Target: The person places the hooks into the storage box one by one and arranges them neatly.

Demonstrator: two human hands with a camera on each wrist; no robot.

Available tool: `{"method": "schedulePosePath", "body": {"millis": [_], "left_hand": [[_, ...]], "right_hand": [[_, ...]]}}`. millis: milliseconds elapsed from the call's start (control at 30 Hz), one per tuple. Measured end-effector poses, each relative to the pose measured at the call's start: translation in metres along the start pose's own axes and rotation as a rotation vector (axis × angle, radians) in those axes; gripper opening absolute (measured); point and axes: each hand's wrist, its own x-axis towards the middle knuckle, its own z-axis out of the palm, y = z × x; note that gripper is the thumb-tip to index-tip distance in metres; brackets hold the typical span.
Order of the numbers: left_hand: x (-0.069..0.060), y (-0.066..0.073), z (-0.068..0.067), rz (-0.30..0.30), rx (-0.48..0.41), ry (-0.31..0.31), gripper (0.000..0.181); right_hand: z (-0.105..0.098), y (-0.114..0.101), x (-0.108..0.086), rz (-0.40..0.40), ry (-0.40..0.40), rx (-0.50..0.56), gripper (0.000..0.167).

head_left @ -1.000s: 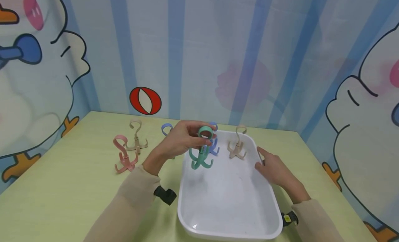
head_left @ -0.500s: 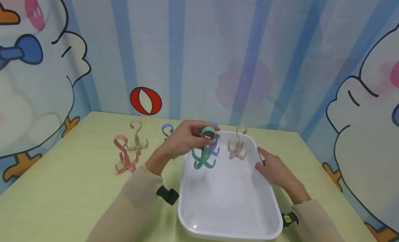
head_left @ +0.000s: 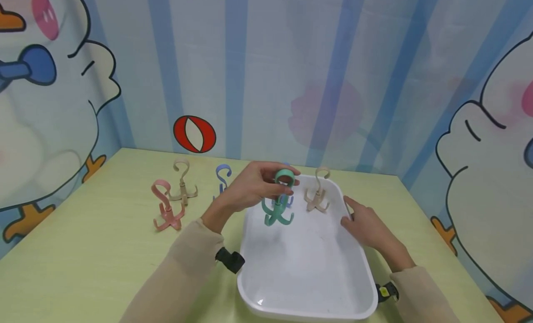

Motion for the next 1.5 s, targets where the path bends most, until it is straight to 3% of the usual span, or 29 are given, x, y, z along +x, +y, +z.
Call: {"method": "schedulePosePath", "body": {"millis": [867, 1133, 1500], "left_hand": [[0.01, -0.004, 0.009, -0.005, 0.045, -0.01, 0.04], [0.014, -0.006, 0.014, 0.007, 0.01, -0.02, 0.038], [0.019, -0.007, 0.02, 0.001, 0.025, -0.032, 0.039]], "right_hand": [[0.001, 0.0, 0.001, 0.003, 0.004, 0.0, 0.071], [0.001, 0.002, 0.001, 0.002, -0.001, 0.003, 0.071], [0.001, 0.001, 0.001, 0.013, 0.003, -0.001, 0.071]]}}
